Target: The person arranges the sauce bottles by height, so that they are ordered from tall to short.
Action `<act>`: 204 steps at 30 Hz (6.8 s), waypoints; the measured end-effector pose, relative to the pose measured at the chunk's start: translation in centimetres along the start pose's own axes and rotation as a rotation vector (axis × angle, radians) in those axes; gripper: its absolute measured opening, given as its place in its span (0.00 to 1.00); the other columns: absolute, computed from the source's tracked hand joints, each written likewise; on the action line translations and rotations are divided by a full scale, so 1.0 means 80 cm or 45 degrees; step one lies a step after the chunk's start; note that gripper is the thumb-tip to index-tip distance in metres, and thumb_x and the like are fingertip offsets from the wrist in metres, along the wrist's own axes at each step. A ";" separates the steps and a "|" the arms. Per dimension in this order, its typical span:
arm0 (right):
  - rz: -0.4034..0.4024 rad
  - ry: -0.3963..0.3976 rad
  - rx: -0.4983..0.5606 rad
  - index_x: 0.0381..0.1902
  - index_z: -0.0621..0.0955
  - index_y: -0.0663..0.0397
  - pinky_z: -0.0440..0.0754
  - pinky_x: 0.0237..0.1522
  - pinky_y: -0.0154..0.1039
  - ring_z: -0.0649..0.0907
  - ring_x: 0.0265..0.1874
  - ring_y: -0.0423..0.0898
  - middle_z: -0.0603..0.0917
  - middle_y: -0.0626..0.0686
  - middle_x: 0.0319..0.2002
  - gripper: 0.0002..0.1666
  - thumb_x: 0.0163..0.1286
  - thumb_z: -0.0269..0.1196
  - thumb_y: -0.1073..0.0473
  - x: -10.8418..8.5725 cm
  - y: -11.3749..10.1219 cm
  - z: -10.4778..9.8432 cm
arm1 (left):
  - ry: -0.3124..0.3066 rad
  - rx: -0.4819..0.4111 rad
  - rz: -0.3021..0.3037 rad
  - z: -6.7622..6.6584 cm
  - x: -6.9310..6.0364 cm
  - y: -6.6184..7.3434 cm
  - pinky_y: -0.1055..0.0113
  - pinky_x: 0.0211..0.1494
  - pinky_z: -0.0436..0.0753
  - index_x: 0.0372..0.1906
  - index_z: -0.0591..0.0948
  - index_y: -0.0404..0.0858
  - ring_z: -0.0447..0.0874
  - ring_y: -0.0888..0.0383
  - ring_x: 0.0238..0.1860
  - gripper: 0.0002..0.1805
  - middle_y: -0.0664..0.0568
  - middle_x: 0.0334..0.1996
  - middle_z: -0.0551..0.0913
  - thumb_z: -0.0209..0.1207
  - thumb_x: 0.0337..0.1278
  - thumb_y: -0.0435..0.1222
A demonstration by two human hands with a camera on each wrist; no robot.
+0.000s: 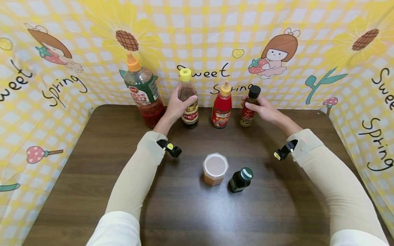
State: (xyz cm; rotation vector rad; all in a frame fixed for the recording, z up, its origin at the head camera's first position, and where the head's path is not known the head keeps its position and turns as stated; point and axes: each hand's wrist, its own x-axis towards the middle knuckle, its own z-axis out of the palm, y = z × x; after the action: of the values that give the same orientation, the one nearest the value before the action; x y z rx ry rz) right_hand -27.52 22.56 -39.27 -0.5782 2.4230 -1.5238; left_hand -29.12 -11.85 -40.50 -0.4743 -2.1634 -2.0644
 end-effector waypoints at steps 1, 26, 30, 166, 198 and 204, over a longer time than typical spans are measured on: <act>0.002 0.005 0.003 0.66 0.68 0.69 0.70 0.63 0.51 0.76 0.56 0.47 0.76 0.69 0.59 0.23 0.81 0.51 0.58 0.000 0.001 0.000 | -0.001 -0.005 0.000 0.000 0.000 0.000 0.63 0.57 0.78 0.54 0.76 0.38 0.80 0.56 0.49 0.19 0.52 0.44 0.81 0.67 0.59 0.32; -0.010 -0.026 0.044 0.68 0.68 0.70 0.72 0.59 0.39 0.76 0.60 0.49 0.74 0.70 0.62 0.26 0.80 0.52 0.60 -0.008 0.007 -0.013 | -0.003 -0.049 -0.005 0.001 0.002 -0.001 0.64 0.56 0.78 0.54 0.76 0.39 0.80 0.56 0.49 0.19 0.53 0.44 0.81 0.67 0.58 0.32; -0.010 -0.023 0.014 0.69 0.68 0.69 0.73 0.59 0.40 0.77 0.58 0.47 0.75 0.70 0.61 0.26 0.80 0.53 0.59 -0.007 0.007 -0.014 | -0.004 -0.037 -0.004 0.001 0.002 -0.002 0.63 0.57 0.78 0.54 0.76 0.39 0.80 0.55 0.49 0.20 0.52 0.44 0.81 0.67 0.58 0.33; -0.401 -0.481 0.133 0.65 0.75 0.56 0.73 0.64 0.33 0.79 0.61 0.47 0.82 0.58 0.59 0.30 0.66 0.67 0.71 -0.202 0.000 0.111 | -0.014 -0.085 -0.003 0.001 -0.002 -0.002 0.66 0.54 0.79 0.54 0.75 0.37 0.80 0.59 0.47 0.20 0.55 0.42 0.81 0.64 0.57 0.29; -0.346 -0.053 0.020 0.65 0.73 0.65 0.75 0.60 0.30 0.81 0.59 0.43 0.82 0.63 0.58 0.27 0.69 0.59 0.78 -0.169 -0.014 0.022 | 0.002 -0.067 0.000 0.004 -0.002 -0.003 0.64 0.55 0.79 0.55 0.75 0.39 0.80 0.56 0.48 0.20 0.52 0.44 0.81 0.66 0.58 0.32; -0.329 0.109 0.135 0.62 0.72 0.74 0.77 0.58 0.29 0.82 0.57 0.43 0.84 0.56 0.56 0.22 0.71 0.57 0.77 -0.157 -0.004 0.015 | -0.003 -0.075 0.007 0.003 -0.001 -0.003 0.64 0.55 0.79 0.54 0.75 0.39 0.80 0.56 0.49 0.20 0.52 0.44 0.81 0.66 0.58 0.33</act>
State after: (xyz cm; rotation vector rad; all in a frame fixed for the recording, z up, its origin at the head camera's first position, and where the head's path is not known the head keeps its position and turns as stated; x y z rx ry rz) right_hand -15.68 26.98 -39.79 -0.8474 2.3852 -1.7995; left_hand -29.09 -11.66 -40.80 -0.4884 -2.1050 -2.1310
